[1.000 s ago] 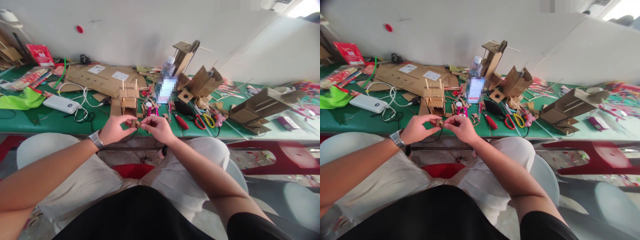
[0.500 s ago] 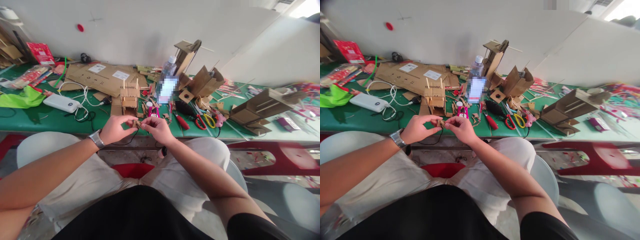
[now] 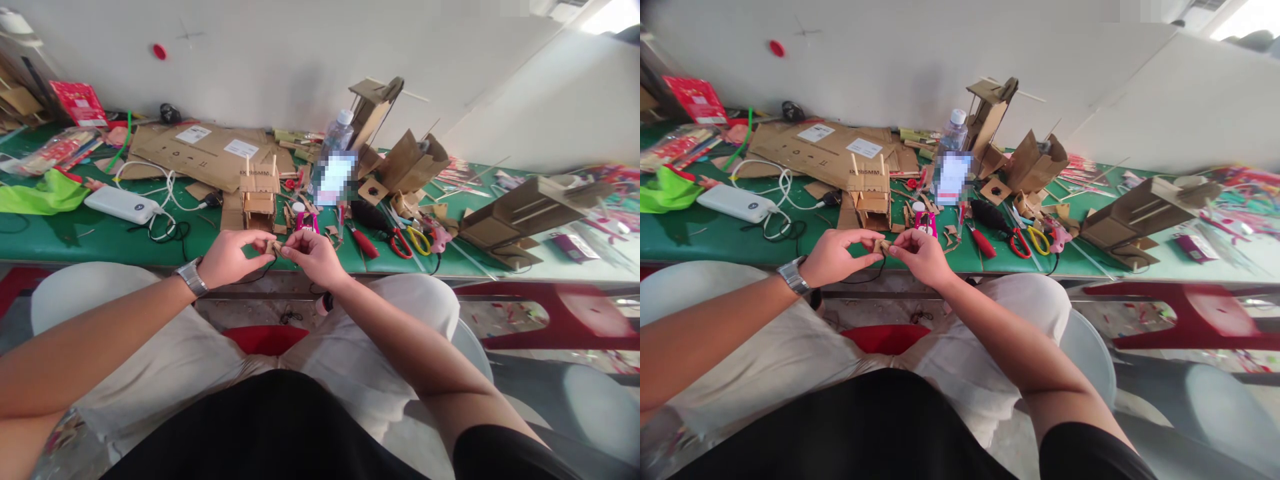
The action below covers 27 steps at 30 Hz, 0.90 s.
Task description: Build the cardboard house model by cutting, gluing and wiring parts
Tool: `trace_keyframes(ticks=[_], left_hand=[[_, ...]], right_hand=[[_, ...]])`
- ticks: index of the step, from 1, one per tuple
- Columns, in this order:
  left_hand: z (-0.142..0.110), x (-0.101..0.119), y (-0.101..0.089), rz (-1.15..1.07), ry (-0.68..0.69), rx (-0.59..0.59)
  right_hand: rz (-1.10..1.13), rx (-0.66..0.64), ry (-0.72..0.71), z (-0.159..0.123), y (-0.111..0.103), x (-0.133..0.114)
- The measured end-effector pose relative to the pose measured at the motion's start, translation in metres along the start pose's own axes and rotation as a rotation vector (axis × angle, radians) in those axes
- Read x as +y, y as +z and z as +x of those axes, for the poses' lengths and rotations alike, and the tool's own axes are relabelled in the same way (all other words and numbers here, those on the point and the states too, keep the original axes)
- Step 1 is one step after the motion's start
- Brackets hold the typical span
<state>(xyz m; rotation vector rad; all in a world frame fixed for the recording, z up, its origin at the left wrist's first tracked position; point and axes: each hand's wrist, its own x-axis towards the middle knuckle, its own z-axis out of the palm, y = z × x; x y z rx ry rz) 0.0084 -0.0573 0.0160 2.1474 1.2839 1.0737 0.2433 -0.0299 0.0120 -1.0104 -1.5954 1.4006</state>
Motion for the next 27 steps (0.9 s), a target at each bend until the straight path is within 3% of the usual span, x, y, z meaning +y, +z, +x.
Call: trace_keyframes(ticks=[27], left_hand=[[-0.0015, -0.0084, 0.0032, 0.011, 0.053, 0.008]], right_hand=[[-0.090, 0.064, -0.050, -0.0007, 0.0053, 0.0024]])
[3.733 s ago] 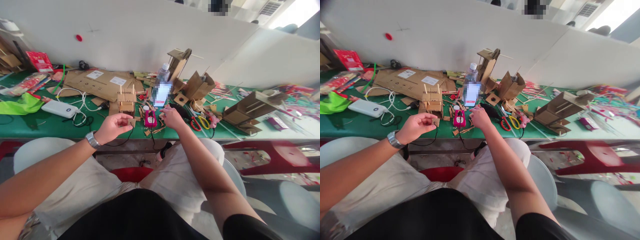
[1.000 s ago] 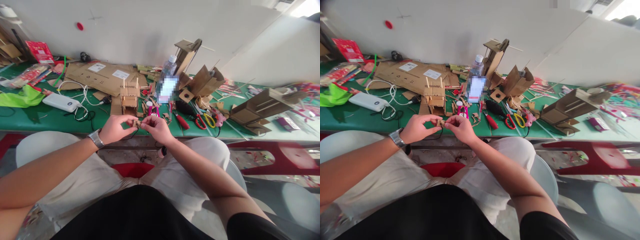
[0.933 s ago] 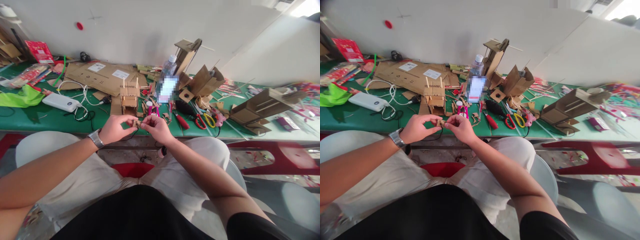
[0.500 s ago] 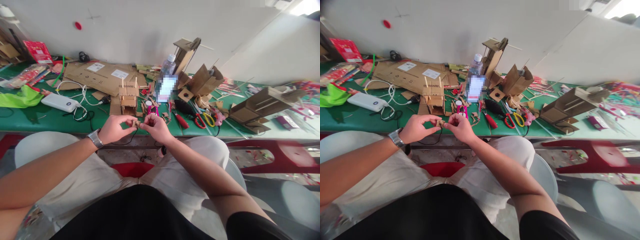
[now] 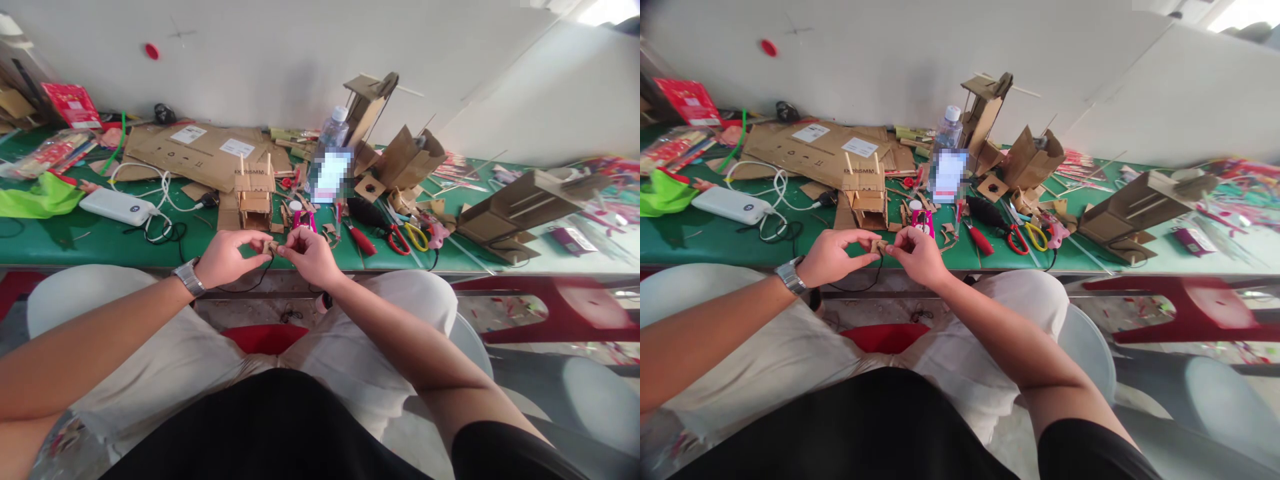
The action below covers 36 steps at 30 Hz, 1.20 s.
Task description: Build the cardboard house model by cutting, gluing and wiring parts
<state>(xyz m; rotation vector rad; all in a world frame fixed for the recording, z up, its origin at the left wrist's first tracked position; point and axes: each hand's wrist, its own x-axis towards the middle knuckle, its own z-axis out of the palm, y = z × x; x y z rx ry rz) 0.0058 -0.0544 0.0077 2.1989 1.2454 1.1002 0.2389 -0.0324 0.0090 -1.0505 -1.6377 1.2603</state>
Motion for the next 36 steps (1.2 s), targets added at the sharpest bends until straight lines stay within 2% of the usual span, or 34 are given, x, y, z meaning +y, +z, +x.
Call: trace_keyframes(ticks=[31, 36], left_hand=[[0.0003, 0.0006, -0.0002, -0.009, -0.012, -0.008], [0.0017, 0.0003, -0.0004, -0.033, -0.017, 0.001]], right_hand=[[-0.039, 0.001, 0.012, -0.0027, -0.0007, -0.0065], [0.044, -0.016, 0.022, 0.0002, -0.0027, -0.0062]])
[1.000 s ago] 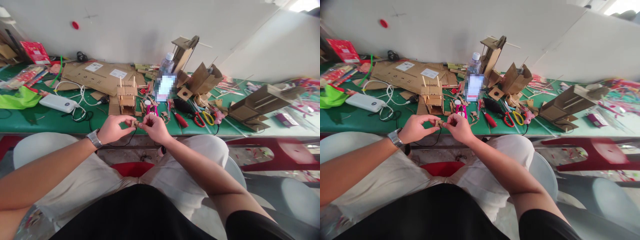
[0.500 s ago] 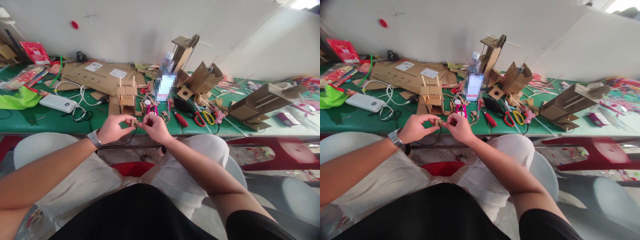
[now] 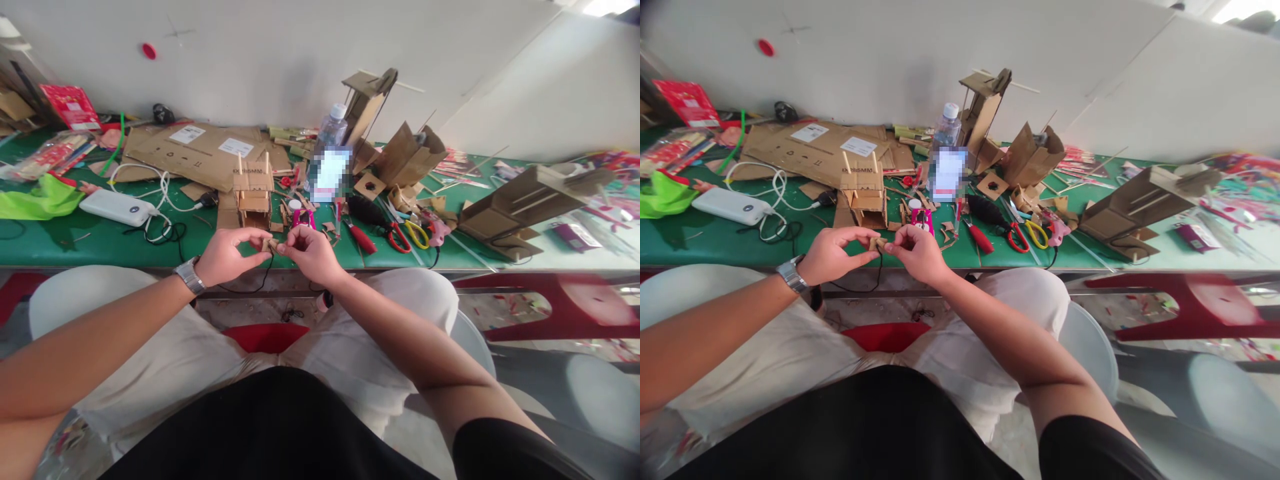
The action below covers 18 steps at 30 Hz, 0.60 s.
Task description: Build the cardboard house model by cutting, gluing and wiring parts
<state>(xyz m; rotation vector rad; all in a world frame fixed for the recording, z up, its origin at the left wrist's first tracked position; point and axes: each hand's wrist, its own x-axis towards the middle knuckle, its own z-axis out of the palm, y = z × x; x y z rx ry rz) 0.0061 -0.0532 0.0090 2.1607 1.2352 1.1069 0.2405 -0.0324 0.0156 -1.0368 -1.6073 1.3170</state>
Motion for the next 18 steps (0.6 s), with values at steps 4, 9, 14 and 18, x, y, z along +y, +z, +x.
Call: trace_keyframes(ticks=[4, 9, 14, 18], left_hand=[[0.0010, 0.0016, 0.0002, -0.028, -0.008, 0.002], [0.0011, 0.0032, 0.0003, -0.038, -0.006, 0.016], [0.0010, 0.0030, 0.0004, -0.029, -0.020, 0.001], [0.0012, 0.0032, 0.0004, -0.008, -0.016, 0.000]], right_hand=[[0.192, -0.031, 0.067, 0.0019, -0.0002, 0.0022], [0.374, -0.055, 0.151, 0.0017, 0.0023, 0.0048], [0.470, -0.063, 0.183, 0.0019, 0.0011, 0.0007], [0.497, -0.040, 0.196, 0.0026, -0.0021, -0.0027]])
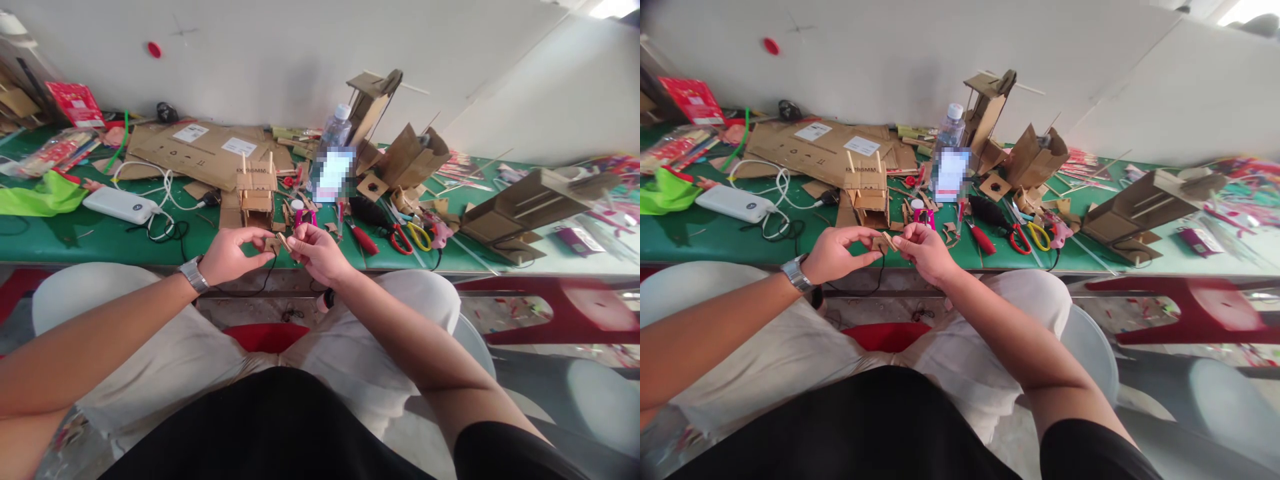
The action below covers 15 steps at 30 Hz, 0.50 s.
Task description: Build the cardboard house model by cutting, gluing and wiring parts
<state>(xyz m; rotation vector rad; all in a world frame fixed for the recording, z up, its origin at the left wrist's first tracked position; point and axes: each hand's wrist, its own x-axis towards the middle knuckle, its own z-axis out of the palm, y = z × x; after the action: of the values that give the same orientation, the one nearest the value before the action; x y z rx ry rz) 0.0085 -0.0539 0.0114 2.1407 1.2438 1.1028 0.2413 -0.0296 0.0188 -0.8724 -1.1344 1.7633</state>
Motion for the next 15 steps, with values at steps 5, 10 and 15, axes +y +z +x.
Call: trace_keyframes(ticks=[5, 10, 15], left_hand=[[0.000, -0.001, 0.001, 0.004, -0.004, 0.021], [0.000, -0.001, 0.001, -0.016, 0.007, 0.036], [0.001, 0.000, -0.002, -0.019, 0.002, 0.027]], right_hand=[[0.004, 0.000, -0.002, -0.001, 0.000, -0.003], [0.055, -0.016, 0.008, -0.003, 0.002, -0.005], [0.105, -0.048, 0.046, -0.005, 0.003, -0.011]])
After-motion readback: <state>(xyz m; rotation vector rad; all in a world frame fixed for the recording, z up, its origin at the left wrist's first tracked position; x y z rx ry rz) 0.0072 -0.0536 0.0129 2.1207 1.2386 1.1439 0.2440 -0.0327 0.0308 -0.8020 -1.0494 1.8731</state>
